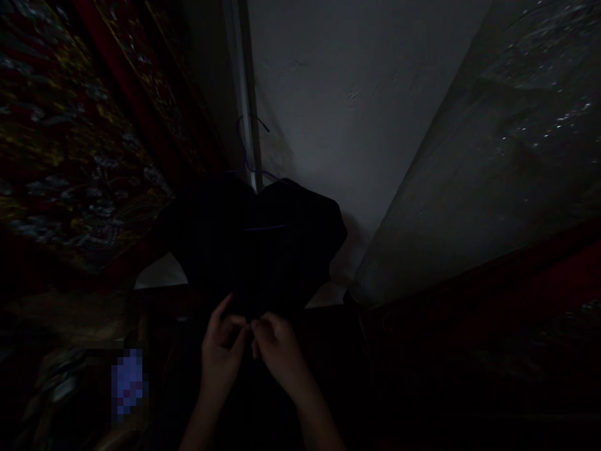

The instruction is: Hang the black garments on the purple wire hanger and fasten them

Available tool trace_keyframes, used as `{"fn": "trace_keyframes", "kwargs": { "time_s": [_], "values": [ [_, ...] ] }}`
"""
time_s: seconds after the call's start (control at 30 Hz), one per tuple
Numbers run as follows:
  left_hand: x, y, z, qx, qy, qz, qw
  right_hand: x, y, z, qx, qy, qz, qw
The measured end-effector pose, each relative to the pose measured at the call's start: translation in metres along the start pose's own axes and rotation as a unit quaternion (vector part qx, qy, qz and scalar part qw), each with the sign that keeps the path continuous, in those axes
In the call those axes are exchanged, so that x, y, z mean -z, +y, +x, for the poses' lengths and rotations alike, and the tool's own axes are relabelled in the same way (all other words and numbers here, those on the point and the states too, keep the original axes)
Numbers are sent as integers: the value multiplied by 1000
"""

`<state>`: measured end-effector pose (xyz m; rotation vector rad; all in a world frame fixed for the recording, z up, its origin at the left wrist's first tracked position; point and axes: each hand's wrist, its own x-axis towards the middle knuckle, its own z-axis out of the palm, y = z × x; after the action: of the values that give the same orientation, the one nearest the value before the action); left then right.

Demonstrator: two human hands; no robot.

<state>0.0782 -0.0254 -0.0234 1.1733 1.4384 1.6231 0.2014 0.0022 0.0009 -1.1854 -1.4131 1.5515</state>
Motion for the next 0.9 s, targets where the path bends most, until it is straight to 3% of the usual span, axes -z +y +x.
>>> {"fn": "trace_keyframes", "kwargs": {
  "time_s": [0.13,0.23,0.33,0.47,0.57,0.63,0.73,0.83,0.9],
  "values": [
    [-5,-3,-2,-15,-5,32,999,12,-11,14,-76,-85,8,993],
    [-8,-4,2,-27,-6,28,999,22,-38,32,-53,-111,11,992],
    [-14,-10,8,-39,-18,44,998,32,-90,57,22,-62,29,997],
    [-25,-23,12,-40,-61,96,993,45,-168,92,156,71,52,984],
    [-25,-20,18,-42,-109,125,985,47,-194,105,186,83,34,978],
    [-20,-5,29,-55,-151,151,975,45,-192,102,191,60,28,979],
    [-7,38,56,-107,-179,177,962,42,-178,87,216,51,27,975],
    [-2,94,91,-220,-92,173,956,43,-173,73,245,41,16,968],
    [-5,129,115,-317,-48,161,933,44,-175,68,267,33,6,963]
  ]
}}
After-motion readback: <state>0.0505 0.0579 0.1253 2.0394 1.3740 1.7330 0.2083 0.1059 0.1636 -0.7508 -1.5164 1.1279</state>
